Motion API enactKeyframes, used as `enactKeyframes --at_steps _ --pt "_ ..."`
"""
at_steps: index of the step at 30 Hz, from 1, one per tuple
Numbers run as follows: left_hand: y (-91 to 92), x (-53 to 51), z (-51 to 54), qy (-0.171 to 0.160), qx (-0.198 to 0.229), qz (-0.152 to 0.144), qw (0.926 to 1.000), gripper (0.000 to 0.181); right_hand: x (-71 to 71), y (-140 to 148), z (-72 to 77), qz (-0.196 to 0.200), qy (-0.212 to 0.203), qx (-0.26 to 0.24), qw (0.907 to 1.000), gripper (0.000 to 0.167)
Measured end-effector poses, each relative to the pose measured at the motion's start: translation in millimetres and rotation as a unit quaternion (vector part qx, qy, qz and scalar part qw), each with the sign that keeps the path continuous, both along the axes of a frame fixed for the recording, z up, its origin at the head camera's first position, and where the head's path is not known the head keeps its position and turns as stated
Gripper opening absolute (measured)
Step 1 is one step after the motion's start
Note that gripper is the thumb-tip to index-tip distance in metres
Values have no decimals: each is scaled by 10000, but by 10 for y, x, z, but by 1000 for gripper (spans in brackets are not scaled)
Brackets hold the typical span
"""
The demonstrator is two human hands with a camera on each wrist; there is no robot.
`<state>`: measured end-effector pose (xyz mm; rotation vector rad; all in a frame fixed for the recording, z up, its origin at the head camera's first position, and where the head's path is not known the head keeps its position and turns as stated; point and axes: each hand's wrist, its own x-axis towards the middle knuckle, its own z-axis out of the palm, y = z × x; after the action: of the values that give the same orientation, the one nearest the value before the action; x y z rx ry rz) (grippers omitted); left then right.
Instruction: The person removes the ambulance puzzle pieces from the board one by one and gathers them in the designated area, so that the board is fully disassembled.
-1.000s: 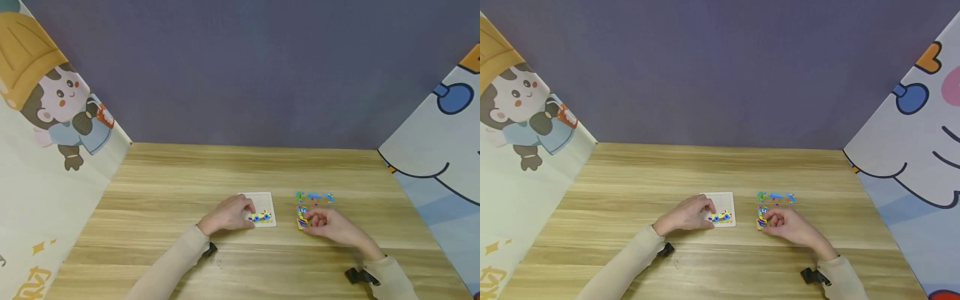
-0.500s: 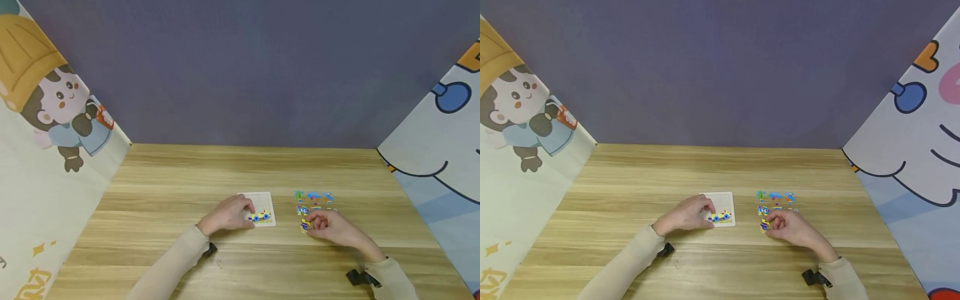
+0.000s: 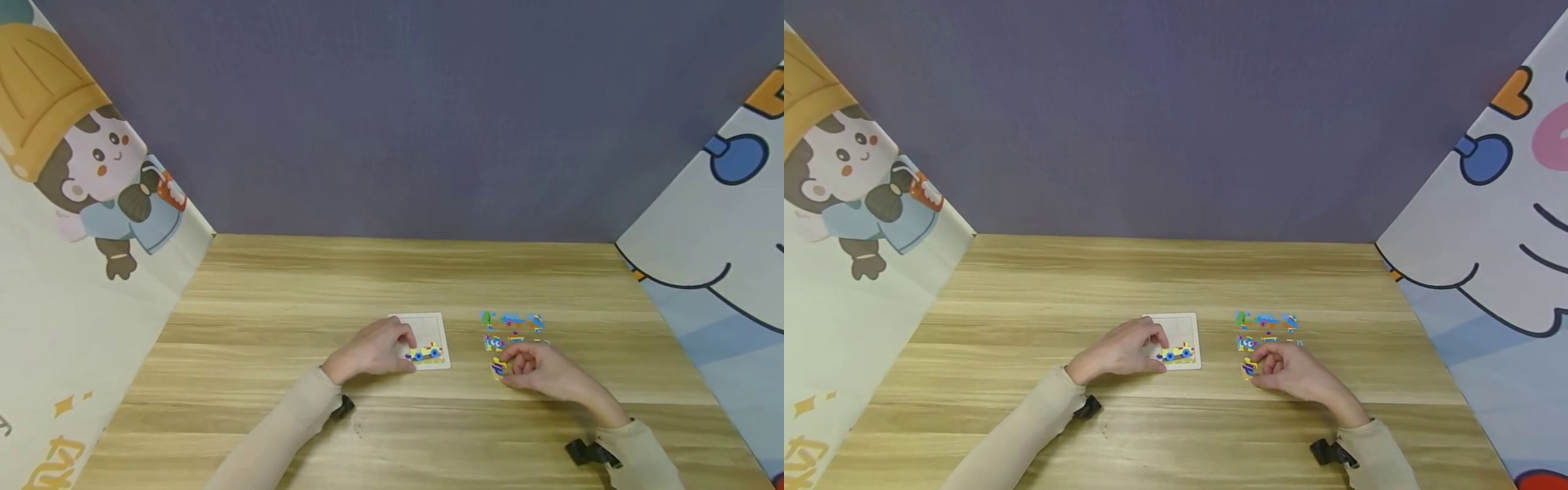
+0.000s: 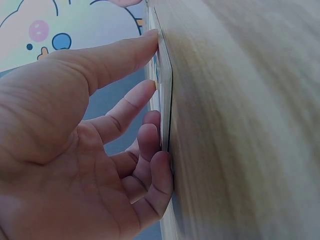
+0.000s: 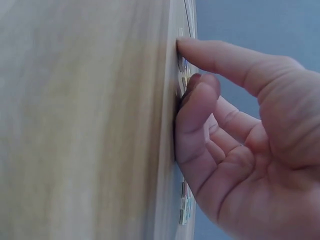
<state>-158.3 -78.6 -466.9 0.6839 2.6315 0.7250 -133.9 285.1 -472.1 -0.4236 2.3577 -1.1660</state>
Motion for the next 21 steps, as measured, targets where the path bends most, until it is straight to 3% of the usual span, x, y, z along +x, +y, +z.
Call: enactKeyframes --at_steps 6,10,21 --pt "6 -7 6 26 18 -34 10000 34 -3 -6 24 20 88 97 9999 36" --pt "6 -6 11 -39 44 -16 10000 34 -13 -66 66 -12 360 184 9992 33" --pt "3 4 7 -99 78 16 9999 35 -91 -585 181 284 791 -183 9963 29"
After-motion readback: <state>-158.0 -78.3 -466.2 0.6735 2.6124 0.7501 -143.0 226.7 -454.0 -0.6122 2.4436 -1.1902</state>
